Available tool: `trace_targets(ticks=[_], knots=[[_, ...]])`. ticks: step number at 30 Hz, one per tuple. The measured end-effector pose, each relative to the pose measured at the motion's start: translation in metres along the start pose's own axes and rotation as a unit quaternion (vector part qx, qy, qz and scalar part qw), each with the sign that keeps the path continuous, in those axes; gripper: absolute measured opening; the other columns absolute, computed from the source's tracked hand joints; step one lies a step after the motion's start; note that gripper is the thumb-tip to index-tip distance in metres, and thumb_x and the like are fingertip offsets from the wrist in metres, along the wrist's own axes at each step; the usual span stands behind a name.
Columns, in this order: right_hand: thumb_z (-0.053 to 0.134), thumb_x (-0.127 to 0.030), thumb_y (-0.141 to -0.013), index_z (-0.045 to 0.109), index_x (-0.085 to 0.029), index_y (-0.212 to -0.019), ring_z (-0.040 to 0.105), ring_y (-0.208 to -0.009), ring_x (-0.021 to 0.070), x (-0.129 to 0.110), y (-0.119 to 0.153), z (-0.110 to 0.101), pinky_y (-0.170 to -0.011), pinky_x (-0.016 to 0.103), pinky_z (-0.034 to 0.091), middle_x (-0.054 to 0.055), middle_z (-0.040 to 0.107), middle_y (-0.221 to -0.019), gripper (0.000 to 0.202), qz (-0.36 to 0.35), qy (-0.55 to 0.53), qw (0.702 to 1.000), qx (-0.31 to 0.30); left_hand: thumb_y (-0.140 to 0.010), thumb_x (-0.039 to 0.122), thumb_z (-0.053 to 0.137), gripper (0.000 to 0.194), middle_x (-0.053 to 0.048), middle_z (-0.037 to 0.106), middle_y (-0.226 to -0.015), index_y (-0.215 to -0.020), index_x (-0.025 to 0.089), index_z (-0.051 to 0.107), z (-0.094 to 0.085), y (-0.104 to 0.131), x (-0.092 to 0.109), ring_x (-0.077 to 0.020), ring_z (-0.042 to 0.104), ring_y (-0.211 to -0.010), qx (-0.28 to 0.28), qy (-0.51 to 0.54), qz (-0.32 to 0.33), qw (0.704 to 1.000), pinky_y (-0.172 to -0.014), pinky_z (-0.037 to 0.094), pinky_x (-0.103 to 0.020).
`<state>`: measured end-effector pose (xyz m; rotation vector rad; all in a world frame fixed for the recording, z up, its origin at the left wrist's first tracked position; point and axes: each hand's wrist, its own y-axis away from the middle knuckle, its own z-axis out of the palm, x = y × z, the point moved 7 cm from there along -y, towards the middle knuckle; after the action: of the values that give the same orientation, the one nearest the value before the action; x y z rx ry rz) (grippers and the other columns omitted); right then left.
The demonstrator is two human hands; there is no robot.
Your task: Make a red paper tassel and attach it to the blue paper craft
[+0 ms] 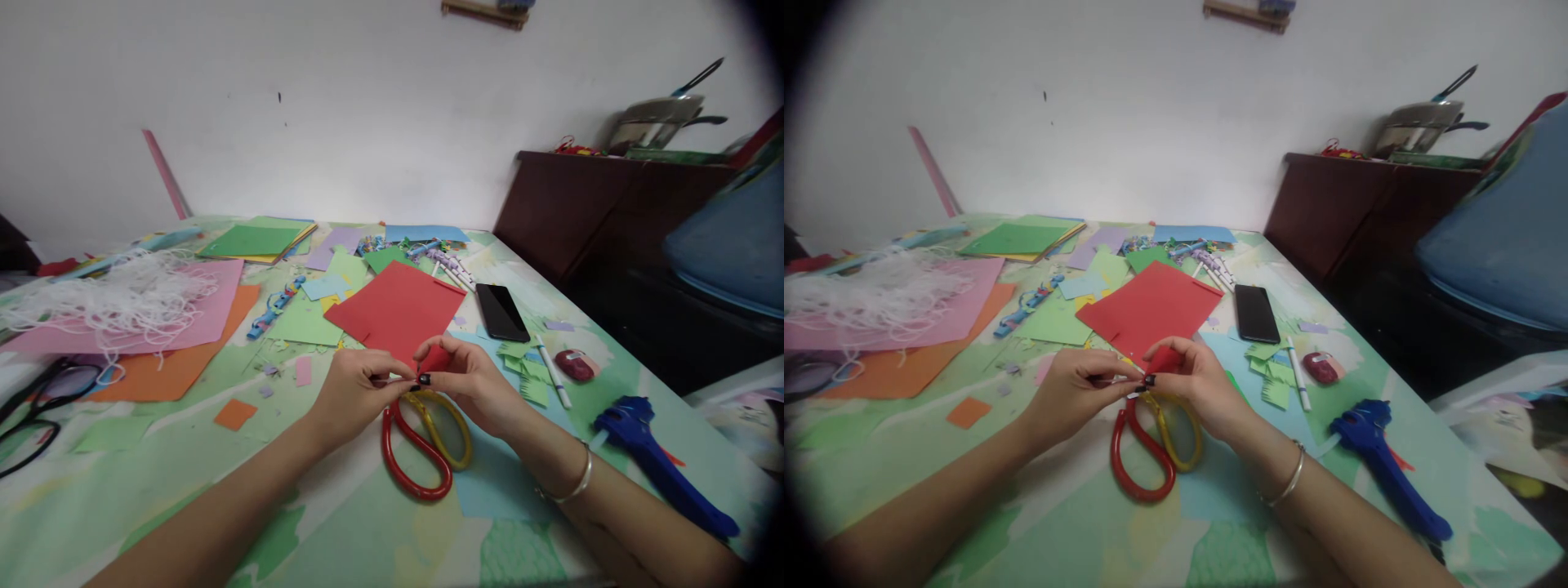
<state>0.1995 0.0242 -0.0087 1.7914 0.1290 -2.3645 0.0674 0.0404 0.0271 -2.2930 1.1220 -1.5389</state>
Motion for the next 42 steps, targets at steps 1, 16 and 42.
trace_targets(ticks=[1,16,42], knots=[[0.076,-0.014,-0.063,0.063,-0.018,-0.085,0.063,-0.062,0.0128,0.000,0.000,0.000,-0.060,0.024,0.048,-0.001,0.068,-0.069,0.025,0.003,-0.004,1.000,-0.001,-0.075,0.014,0.070,0.006,-0.004,0.071,-0.062,-0.072,0.015,0.075,0.000,0.000,0.000,-0.0105,0.057,-0.051,0.001,0.000,0.001,1.000,-0.048,0.040,-0.020],[0.073,-0.013,-0.065,0.063,-0.016,-0.087,0.061,-0.063,0.0120,0.004,0.000,0.006,-0.060,0.023,0.045,0.001,0.066,-0.072,0.024,0.035,-0.018,0.998,-0.048,-0.072,0.011,0.070,0.006,-0.005,0.073,-0.066,-0.073,0.014,0.074,0.002,-0.001,-0.005,-0.0117,0.059,-0.054,-0.013,0.021,-0.030,0.999,-0.050,0.041,-0.020],[0.075,-0.006,-0.060,0.064,-0.016,-0.079,0.062,-0.062,0.0113,-0.005,-0.001,-0.002,-0.061,0.022,0.048,-0.001,0.069,-0.068,0.024,-0.023,0.006,1.000,-0.005,-0.077,0.016,0.065,0.010,-0.005,0.071,-0.064,-0.077,0.012,0.075,0.002,-0.001,-0.006,-0.0092,0.052,-0.049,-0.009,0.006,-0.032,0.999,-0.048,0.037,-0.021]])
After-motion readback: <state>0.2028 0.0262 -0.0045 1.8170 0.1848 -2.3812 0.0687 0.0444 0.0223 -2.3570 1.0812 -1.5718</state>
